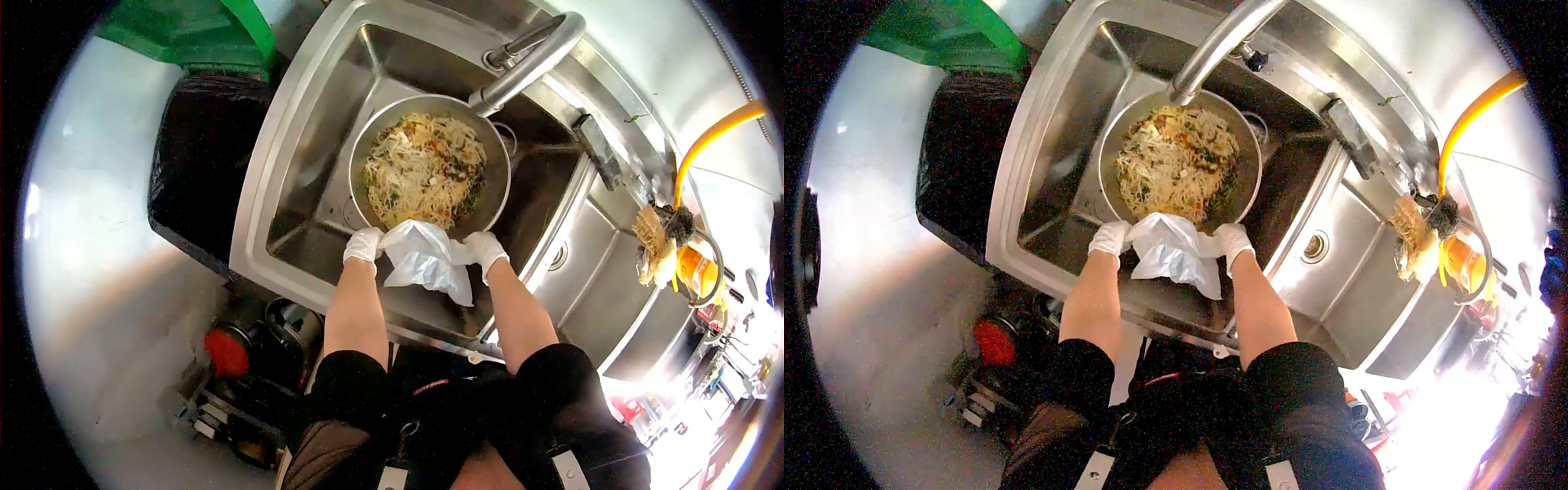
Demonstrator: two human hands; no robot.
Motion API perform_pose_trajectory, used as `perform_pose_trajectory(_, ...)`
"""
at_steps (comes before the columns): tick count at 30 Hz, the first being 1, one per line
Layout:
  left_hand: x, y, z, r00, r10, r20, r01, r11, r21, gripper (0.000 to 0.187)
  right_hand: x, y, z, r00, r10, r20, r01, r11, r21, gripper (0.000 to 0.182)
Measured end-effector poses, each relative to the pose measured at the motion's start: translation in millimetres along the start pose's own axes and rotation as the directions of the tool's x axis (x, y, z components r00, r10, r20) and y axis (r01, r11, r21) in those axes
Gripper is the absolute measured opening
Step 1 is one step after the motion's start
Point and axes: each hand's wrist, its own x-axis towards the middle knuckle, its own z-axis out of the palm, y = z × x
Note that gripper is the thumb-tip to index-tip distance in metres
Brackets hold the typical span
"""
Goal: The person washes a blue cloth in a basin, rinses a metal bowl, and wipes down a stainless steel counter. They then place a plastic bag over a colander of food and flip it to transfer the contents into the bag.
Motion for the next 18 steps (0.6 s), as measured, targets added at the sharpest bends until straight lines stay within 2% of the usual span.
perform_pose_trajectory(1,-7,4,-8,1.0,0.007,-0.007,-0.007,1.0,-0.002,0.026,0,5,-15,1.0,-0.022,0.002,0.022,0.999,0.046,0.025)
perform_pose_trajectory(2,-14,0,-3,0.983,0.177,-0.039,-0.172,0.978,0.117,0.024,6,22,-8,0.999,0.012,0.03,-0.019,0.96,0.279,0.026)
perform_pose_trajectory(3,-14,-1,-14,0.925,0.374,-0.064,-0.35,0.906,0.24,0.023,17,34,-16,0.998,0.057,0.036,-0.068,0.87,0.488,0.026)
perform_pose_trajectory(4,-15,9,-18,0.948,0.314,0.057,-0.313,0.882,0.353,0.023,15,49,-17,0.967,-0.192,-0.165,0.212,0.971,0.113,0.029)
perform_pose_trajectory(5,-20,9,-13,0.948,0.31,0.068,-0.316,0.902,0.294,0.023,15,58,-30,0.991,-0.133,-0.016,0.134,0.985,0.107,0.028)
perform_pose_trajectory(6,-14,6,-2,0.951,0.291,0.1,-0.308,0.899,0.313,0.023,23,69,-30,1.0,0.014,0.027,-0.023,0.911,0.411,0.028)
perform_pose_trajectory(7,-10,3,11,0.953,0.272,0.133,-0.302,0.895,0.328,0.023,32,78,-29,0.984,0.139,0.114,-0.179,0.727,0.663,0.029)
perform_pose_trajectory(8,-27,2,16,0.966,0.255,0.044,-0.256,0.967,0.02,0.025,81,109,3,0.889,0.196,0.414,-0.422,-0.003,0.907,0.031)
perform_pose_trajectory(9,-21,1,22,0.991,0.122,0.063,-0.106,0.973,-0.207,0.024,69,100,-25,0.883,0.185,0.432,-0.43,-0.049,0.901,0.041)
perform_pose_trajectory(11,-6,3,23,0.99,0.037,0.137,0.024,0.909,-0.415,0.023,40,75,-86,0.811,0.386,0.438,-0.48,0.012,0.877,0.054)
perform_pose_trajectory(12,-1,3,23,0.99,0.042,0.132,0.017,0.908,-0.419,0.023,30,63,-107,0.814,0.389,0.432,-0.474,0.016,0.88,0.054)
perform_pose_trajectory(13,3,2,23,0.984,0.047,0.169,0.076,0.755,-0.651,0.023,23,53,-123,0.825,0.38,0.418,-0.486,0.098,0.869,0.062)
perform_pose_trajectory(14,6,2,21,0.977,0.062,0.204,0.139,0.542,-0.829,0.023,22,49,-130,0.835,0.369,0.408,-0.494,0.179,0.851,0.072)
perform_pose_trajectory(15,9,-1,16,0.978,0.062,0.197,0.133,0.54,-0.831,0.023,25,47,-128,0.839,0.366,0.402,-0.489,0.184,0.853,0.072)
perform_pose_trajectory(17,18,-4,7,0.987,0.007,0.163,0.133,0.538,-0.833,0.024,42,48,-115,0.813,0.462,0.355,-0.518,0.294,0.803,0.072)
perform_pose_trajectory(18,54,-17,16,0.982,-0.001,0.187,0.155,0.563,-0.811,0.026,71,69,-84,0.822,0.438,0.364,-0.527,0.341,0.778,0.065)
